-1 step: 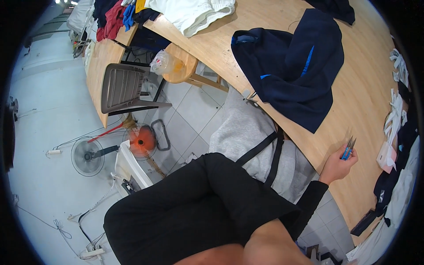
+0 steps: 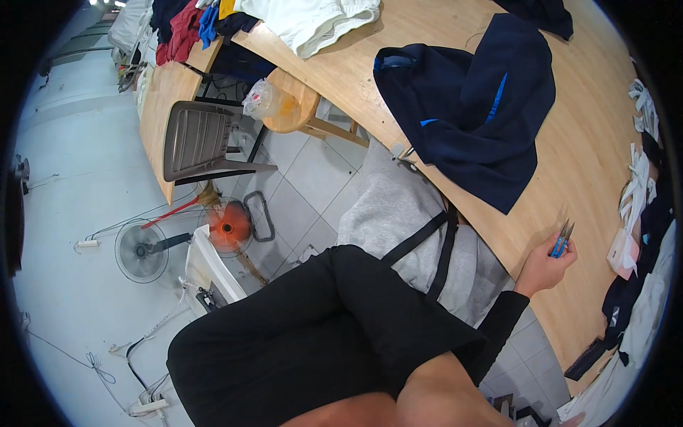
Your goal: Trimming excess threads from blue fabric garments using a pair of small thread snips.
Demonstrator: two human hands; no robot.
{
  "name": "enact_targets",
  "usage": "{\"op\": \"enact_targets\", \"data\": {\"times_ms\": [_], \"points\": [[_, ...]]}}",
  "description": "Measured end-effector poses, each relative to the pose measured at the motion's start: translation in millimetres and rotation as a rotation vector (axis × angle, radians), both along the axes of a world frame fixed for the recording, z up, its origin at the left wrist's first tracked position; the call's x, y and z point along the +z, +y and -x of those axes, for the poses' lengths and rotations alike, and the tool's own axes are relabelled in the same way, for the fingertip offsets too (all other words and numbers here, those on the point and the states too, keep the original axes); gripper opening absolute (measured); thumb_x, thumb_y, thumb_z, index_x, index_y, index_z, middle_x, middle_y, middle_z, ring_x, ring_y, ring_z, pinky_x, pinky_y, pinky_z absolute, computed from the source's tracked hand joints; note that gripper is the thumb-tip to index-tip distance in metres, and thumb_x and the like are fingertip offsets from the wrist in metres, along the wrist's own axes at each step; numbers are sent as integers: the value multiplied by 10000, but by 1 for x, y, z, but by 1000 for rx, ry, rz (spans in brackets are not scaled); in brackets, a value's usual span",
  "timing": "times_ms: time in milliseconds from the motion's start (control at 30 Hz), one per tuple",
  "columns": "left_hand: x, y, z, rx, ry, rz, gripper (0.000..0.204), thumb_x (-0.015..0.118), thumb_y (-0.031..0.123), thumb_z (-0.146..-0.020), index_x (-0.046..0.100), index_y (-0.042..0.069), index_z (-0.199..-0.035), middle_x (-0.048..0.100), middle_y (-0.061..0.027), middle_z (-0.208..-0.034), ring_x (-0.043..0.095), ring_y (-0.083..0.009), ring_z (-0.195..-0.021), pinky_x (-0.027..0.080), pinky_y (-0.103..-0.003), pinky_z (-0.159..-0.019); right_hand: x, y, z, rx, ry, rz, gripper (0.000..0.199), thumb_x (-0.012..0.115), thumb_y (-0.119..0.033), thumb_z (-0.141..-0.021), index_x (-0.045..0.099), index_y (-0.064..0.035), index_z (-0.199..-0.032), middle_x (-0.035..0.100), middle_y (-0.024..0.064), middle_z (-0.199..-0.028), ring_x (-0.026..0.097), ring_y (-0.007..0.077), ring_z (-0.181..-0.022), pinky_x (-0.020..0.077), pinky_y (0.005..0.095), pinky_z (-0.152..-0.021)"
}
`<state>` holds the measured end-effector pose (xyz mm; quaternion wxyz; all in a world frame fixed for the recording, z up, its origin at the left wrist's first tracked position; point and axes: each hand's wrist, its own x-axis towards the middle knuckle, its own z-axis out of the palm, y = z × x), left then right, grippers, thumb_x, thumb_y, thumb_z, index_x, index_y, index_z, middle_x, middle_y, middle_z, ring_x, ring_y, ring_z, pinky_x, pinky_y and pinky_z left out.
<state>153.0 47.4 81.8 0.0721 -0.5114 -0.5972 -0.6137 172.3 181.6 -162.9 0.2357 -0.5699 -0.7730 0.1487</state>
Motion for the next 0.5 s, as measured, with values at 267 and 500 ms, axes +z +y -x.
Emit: {"op": "enact_targets", "data": {"times_ms": [267, 500], "points": [[3, -8, -2, -129, -170, -48, 583, 517, 452, -1128, 672, -110, -1148, 721, -223, -1218, 697, -291, -1196, 442, -458, -1176, -4, 1, 1, -9, -27, -2, 453, 710, -451, -1047, 637, -77, -1293, 802, 147, -1160, 768, 347, -1063, 576, 454, -889], [-4, -6, 22, -244, -331, -79, 563, 545, 458, -1119, 688, -87, -1136, 726, -209, -1215, 697, -285, -1194, 429, -468, -1179, 0, -2, 0, -18, -19, 23, 478, 722, -467, -1036, 634, -78, -1299, 803, 140, -1158, 769, 345, -1063, 576, 454, -890]]}}
